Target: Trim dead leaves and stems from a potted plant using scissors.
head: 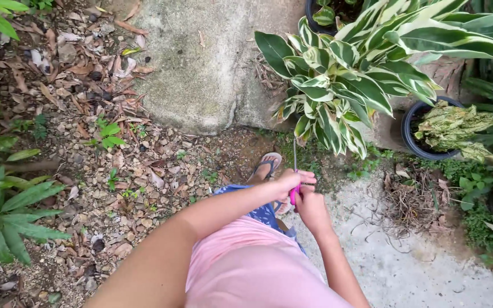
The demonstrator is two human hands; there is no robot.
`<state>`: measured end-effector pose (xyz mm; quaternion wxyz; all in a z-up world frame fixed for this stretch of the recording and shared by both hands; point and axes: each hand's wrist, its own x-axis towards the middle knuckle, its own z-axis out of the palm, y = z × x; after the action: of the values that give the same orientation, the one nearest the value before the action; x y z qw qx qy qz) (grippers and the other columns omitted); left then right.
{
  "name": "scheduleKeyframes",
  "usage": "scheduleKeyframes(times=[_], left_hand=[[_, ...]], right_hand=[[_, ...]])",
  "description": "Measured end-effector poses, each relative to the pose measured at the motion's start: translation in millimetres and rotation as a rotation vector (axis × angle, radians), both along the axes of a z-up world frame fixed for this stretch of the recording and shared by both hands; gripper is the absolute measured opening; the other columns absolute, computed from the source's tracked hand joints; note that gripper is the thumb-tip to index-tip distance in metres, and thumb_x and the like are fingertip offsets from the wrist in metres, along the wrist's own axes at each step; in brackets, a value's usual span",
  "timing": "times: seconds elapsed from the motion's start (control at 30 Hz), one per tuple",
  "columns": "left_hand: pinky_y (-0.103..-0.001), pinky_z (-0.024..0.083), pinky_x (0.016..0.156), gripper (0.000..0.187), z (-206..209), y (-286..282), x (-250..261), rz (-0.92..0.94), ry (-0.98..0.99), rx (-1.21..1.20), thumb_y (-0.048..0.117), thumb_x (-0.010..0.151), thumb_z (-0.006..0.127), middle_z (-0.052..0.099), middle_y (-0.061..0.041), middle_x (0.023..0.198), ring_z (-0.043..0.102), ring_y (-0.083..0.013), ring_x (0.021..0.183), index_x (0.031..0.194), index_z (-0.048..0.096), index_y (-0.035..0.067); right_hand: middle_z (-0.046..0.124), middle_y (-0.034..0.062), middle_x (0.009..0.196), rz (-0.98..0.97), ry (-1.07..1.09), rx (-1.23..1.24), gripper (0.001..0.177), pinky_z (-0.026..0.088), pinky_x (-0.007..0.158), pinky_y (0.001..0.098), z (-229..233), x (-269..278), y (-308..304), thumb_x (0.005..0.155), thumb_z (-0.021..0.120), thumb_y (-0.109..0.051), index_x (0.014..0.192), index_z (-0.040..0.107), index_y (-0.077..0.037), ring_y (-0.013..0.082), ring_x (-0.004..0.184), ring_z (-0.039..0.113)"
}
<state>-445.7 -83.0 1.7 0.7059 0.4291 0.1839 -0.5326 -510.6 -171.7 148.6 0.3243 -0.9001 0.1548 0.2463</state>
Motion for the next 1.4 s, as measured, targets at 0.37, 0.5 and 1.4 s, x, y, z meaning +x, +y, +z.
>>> scheduleKeyframes(times=[0.37, 0.5, 1.4], left_hand=[[-0.043, 0.044, 0.108, 0.078, 25.0, 35.6, 72.6, 0.042, -0.037, -0.037, -0.013, 0.076, 0.043, 0.052, -0.017, 0.150, 0.053, -0.0271, 0.136, 0.151, 0.044, 0.006], [-0.051, 0.043, 0.098, 0.071, -55.5, 12.1, 70.1, -0.082, 0.085, -0.193, -0.019, 0.080, 0.047, 0.029, -0.036, 0.155, 0.049, -0.0431, 0.120, 0.147, 0.024, -0.015], [-0.037, 0.058, 0.087, 0.060, -2.8, -53.2, 71.4, -0.504, 0.041, 0.057, 0.052, 0.106, 0.035, 0.064, -0.012, 0.140, 0.067, -0.0195, 0.099, 0.151, 0.047, 0.015]], right_hand=[[0.074, 0.0161, 0.123, -0.541, -0.633, 0.104, 0.029, 0.054, 0.096, 0.0352, 72.6, 68.1, 10.4, 0.110, 0.049, -0.014, 0.131, 0.068, -0.006, 0.0215, 0.107, 0.069], [0.056, 0.0243, 0.154, -0.210, -0.867, 0.127, 0.036, 0.034, 0.122, 0.0451, -43.8, 77.1, -0.6, 0.116, 0.041, -0.012, 0.146, 0.059, -0.002, 0.0343, 0.144, 0.051], [0.079, 0.0077, 0.079, -0.670, -0.098, 0.362, 0.028, 0.061, 0.072, 0.0315, -69.2, 10.2, -42.8, 0.074, 0.078, -0.023, 0.096, 0.078, -0.006, 0.0171, 0.071, 0.078]])
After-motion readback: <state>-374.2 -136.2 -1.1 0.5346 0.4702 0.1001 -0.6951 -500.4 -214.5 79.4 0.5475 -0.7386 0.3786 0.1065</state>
